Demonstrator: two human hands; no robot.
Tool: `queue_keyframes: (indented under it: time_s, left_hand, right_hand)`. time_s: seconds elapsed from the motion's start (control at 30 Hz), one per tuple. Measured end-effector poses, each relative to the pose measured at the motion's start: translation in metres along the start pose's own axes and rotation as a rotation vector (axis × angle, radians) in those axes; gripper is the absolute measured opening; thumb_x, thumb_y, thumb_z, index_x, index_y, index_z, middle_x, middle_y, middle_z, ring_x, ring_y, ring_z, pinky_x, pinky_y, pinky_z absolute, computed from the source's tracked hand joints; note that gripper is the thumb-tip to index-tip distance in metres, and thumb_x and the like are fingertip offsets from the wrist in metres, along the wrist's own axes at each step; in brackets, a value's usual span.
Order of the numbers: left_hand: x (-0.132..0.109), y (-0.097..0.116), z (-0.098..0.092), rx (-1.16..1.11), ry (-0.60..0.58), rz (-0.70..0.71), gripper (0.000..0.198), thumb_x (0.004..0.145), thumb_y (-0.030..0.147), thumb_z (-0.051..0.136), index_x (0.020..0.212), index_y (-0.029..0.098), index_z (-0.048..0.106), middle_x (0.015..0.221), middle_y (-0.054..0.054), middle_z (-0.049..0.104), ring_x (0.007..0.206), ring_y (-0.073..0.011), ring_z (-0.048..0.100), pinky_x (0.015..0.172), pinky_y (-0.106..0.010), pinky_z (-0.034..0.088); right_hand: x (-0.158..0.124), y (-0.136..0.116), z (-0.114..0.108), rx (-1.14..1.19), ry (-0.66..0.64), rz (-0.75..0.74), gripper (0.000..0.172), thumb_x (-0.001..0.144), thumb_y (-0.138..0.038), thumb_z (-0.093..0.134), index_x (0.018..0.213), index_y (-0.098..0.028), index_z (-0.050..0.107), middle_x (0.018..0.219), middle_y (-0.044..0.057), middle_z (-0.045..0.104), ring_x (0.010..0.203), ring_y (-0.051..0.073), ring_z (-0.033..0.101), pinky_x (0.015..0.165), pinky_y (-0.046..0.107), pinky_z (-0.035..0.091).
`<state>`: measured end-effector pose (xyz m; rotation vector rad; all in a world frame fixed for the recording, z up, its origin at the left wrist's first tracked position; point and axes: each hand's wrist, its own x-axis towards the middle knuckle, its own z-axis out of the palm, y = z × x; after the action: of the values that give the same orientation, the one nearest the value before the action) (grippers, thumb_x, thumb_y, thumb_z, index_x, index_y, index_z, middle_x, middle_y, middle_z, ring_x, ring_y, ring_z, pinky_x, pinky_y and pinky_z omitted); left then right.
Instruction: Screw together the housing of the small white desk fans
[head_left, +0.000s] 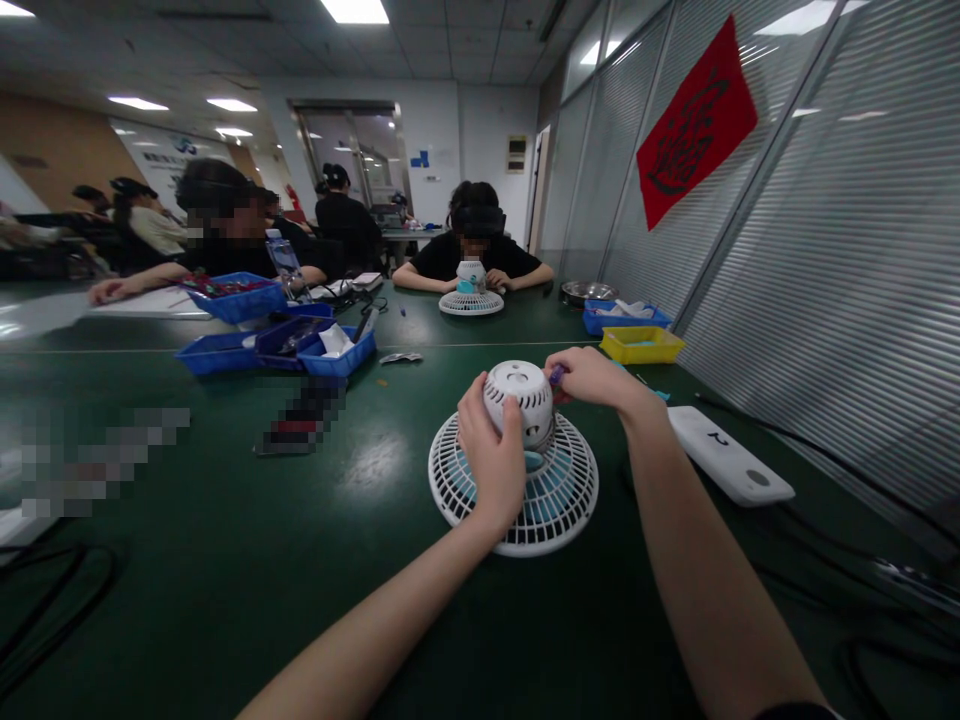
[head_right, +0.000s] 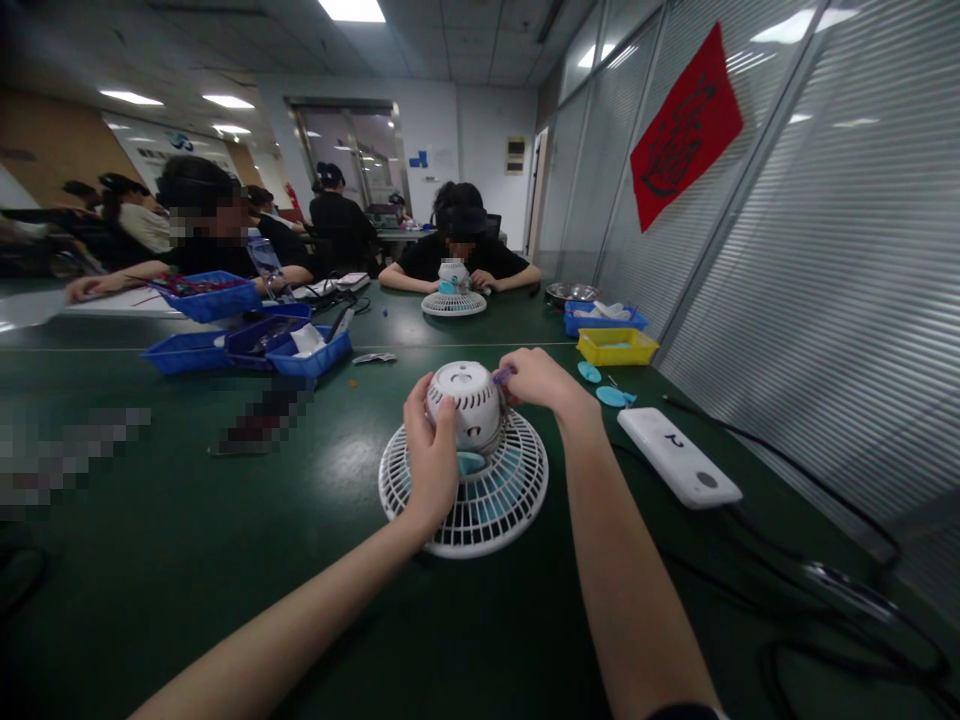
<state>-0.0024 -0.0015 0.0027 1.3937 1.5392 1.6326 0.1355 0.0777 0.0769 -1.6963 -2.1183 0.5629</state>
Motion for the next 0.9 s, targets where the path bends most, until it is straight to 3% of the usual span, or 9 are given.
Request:
queue_keyframes:
  time_s: [0.13,0.3,0.4,0.47,0.57,0.73,0.9]
  left_hand:
    - [0.0,0.0,0.0,-0.035,0.004,-0.008,0.046,0.094,0.042,0.039,0.135,0.021,0.043,0.146,-0.014,0.05,0.141,-0.0239,0.042,0.119,-0.041,0.032]
    - [0.0,-0.001,0.002,-0.103,0.043,0.003,0.046,0.091,0.044,0.043,0.131,0.021,0.046,0.141,-0.015,0.052,0.139,-0.0264,0.043,0.118,-0.045,0.03]
    - [0.0,-0.002,0.003,-0.131,0.053,0.009,0.045,0.091,0.044,0.045,0.13,0.022,0.047,0.142,-0.014,0.052,0.139,-0.0266,0.044,0.118,-0.046,0.029]
    - [0.0,-0.002,0.003,-0.144,0.053,0.01,0.045,0.09,0.044,0.046,0.129,0.022,0.047,0.142,-0.014,0.052,0.138,-0.0265,0.044,0.119,-0.047,0.029]
    - [0.001,-0.003,0.003,-0.152,0.055,0.015,0.045,0.09,0.044,0.046,0.128,0.022,0.047,0.14,-0.014,0.053,0.136,-0.0264,0.046,0.118,-0.047,0.03]
    - [0.003,-0.004,0.003,-0.154,0.047,0.012,0.045,0.09,0.045,0.046,0.129,0.022,0.047,0.138,-0.014,0.054,0.135,-0.0265,0.046,0.117,-0.047,0.032]
    - [0.002,-0.004,0.003,-0.137,0.049,0.011,0.046,0.089,0.044,0.046,0.129,0.021,0.048,0.137,-0.015,0.055,0.136,-0.0267,0.045,0.117,-0.046,0.031]
  right_hand:
    - [-0.002,-0.004,-0.004,-0.02,0.138,-0.132,0.023,0.081,-0.007,0.052,0.066,-0.018,0.065,0.069,0.004,0.071,0.066,0.016,0.065,0.066,0.026,0.048]
    - [-0.005,-0.01,-0.008,0.199,0.381,-0.26,0.02,0.094,-0.02,0.047,0.09,-0.016,0.067,0.091,0.009,0.074,0.07,0.016,0.066,0.066,0.028,0.049]
    - [-0.007,-0.016,-0.007,0.403,0.381,-0.357,0.036,0.099,-0.047,0.046,0.101,-0.017,0.066,0.091,0.008,0.074,0.068,0.014,0.066,0.059,0.025,0.048]
    - [-0.009,-0.02,-0.005,0.472,0.375,-0.404,0.051,0.094,-0.063,0.045,0.099,-0.018,0.067,0.084,0.007,0.072,0.065,0.013,0.065,0.056,0.023,0.047]
    - [-0.009,-0.025,-0.001,0.515,0.385,-0.415,0.063,0.088,-0.074,0.043,0.091,-0.016,0.069,0.077,0.006,0.069,0.061,0.012,0.062,0.055,0.023,0.047]
    - [-0.005,-0.027,0.002,0.546,0.349,-0.393,0.065,0.087,-0.074,0.046,0.088,-0.014,0.072,0.084,0.011,0.072,0.063,0.014,0.064,0.055,0.026,0.049]
    - [-0.002,-0.029,0.003,0.565,0.365,-0.412,0.039,0.092,-0.051,0.058,0.085,-0.015,0.07,0.083,0.009,0.073,0.063,0.013,0.064,0.056,0.025,0.05]
